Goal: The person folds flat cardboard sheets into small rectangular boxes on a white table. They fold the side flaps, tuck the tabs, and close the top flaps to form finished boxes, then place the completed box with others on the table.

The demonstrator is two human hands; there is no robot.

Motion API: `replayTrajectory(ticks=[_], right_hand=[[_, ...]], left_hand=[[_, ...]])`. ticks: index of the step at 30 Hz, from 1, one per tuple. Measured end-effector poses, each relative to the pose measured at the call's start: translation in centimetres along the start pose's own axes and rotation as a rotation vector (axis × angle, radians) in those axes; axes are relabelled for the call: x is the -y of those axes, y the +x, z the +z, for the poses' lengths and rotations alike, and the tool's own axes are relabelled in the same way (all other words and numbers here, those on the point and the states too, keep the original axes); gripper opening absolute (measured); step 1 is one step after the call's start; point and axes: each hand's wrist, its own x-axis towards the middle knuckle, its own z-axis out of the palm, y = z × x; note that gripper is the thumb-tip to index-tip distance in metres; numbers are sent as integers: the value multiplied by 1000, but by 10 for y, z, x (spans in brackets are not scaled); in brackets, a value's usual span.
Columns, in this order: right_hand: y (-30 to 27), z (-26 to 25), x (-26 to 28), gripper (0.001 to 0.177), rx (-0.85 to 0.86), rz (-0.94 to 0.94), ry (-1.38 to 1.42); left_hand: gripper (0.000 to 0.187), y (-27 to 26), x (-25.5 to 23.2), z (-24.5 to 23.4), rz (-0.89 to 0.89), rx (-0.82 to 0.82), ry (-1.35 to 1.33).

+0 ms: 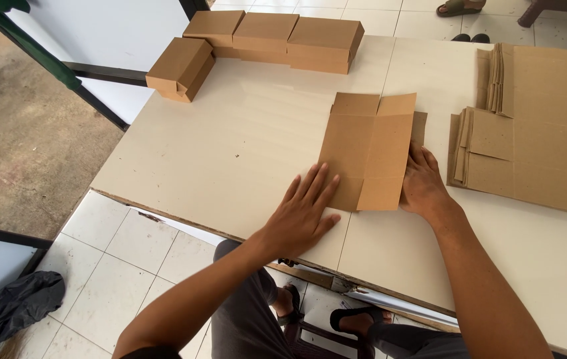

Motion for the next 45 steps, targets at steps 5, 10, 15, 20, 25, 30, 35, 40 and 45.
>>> replayTrajectory(ticks=[5, 10, 15, 20, 25, 30, 35, 40, 45], right_hand=[[-1, 0, 2, 68, -115, -27, 120], [-15, -45, 55, 54, -293, -170, 149], [-17, -50, 90, 37, -164, -407, 173], [-22, -64, 86, 34, -71, -374, 282], [-11, -61, 65, 17, -248, -472, 622], [0, -30, 0, 33, -436, 269, 200], [4, -25, -11, 40, -390, 329, 333], [-11, -57, 6, 52, -349, 456, 617], [-10, -56, 2, 56, -378, 537, 845]], left_hand=[[58, -21, -5, -6, -35, -59, -75], [73, -23, -1, -11, -127, -298, -454], [75, -20, 6, -8, -174, -468, -802], [72, -27, 5, -6, -274, -781, -702], [48, -27, 11, -3, -241, -1032, -339], [43, -5, 25, -14, -354, -405, -142], [42, 33, 56, 7, -227, -249, 97], [24, 56, 62, -2, -164, -223, 164], [37, 78, 59, -9, -95, -135, 101]])
